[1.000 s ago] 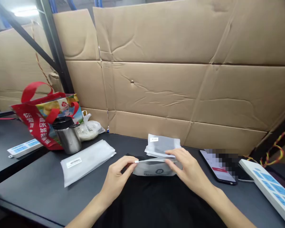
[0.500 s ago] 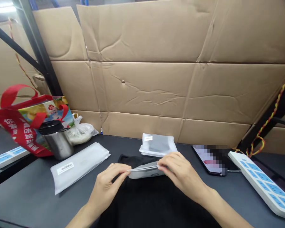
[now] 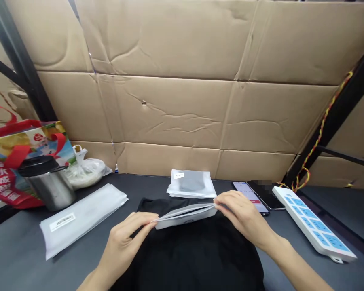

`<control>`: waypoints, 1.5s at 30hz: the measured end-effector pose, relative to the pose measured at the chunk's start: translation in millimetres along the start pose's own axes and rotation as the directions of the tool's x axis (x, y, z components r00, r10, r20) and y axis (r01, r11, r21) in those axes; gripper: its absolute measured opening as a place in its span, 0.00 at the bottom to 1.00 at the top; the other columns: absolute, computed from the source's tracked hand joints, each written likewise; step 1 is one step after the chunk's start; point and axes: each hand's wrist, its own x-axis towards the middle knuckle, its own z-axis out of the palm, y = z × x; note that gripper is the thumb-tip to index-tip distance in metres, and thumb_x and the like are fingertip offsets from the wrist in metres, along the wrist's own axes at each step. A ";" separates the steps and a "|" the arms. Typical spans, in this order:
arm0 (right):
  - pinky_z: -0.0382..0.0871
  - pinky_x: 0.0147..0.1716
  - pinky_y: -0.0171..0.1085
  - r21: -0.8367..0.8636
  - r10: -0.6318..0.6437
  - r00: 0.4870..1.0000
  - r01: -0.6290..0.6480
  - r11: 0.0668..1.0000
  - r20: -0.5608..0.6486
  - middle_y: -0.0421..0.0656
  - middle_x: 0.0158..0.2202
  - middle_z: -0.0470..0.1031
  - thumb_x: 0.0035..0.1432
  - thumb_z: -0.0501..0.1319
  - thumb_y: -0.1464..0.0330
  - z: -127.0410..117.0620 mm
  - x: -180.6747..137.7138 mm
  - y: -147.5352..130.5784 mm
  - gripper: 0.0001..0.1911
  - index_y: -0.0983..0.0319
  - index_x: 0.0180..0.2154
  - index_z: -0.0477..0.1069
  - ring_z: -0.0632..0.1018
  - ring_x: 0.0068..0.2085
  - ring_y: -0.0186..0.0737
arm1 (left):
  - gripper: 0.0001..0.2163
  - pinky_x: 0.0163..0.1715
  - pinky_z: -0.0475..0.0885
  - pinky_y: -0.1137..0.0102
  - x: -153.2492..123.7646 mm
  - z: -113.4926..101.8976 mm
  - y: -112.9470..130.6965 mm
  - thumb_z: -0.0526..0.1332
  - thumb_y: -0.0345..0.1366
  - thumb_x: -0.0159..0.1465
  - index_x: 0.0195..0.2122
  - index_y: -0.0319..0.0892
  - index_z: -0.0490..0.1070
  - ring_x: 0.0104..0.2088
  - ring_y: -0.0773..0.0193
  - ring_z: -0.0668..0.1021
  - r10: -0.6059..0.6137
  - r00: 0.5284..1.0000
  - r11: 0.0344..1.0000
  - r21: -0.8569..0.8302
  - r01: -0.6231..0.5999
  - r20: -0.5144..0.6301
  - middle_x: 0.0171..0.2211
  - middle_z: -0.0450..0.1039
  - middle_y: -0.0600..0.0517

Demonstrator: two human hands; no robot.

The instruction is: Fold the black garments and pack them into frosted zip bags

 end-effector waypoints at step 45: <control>0.68 0.29 0.38 -0.263 0.050 0.993 -0.020 0.964 0.107 0.41 0.30 0.73 0.51 0.60 0.81 34.5 6.1 -79.5 0.11 0.60 0.34 0.69 0.73 0.32 0.42 | 0.30 0.18 0.75 0.68 -10.1 13.4 20.3 0.46 0.62 0.63 0.29 0.38 0.71 0.21 0.57 0.80 -0.566 0.439 0.221 -0.385 0.896 0.698 0.22 0.76 0.46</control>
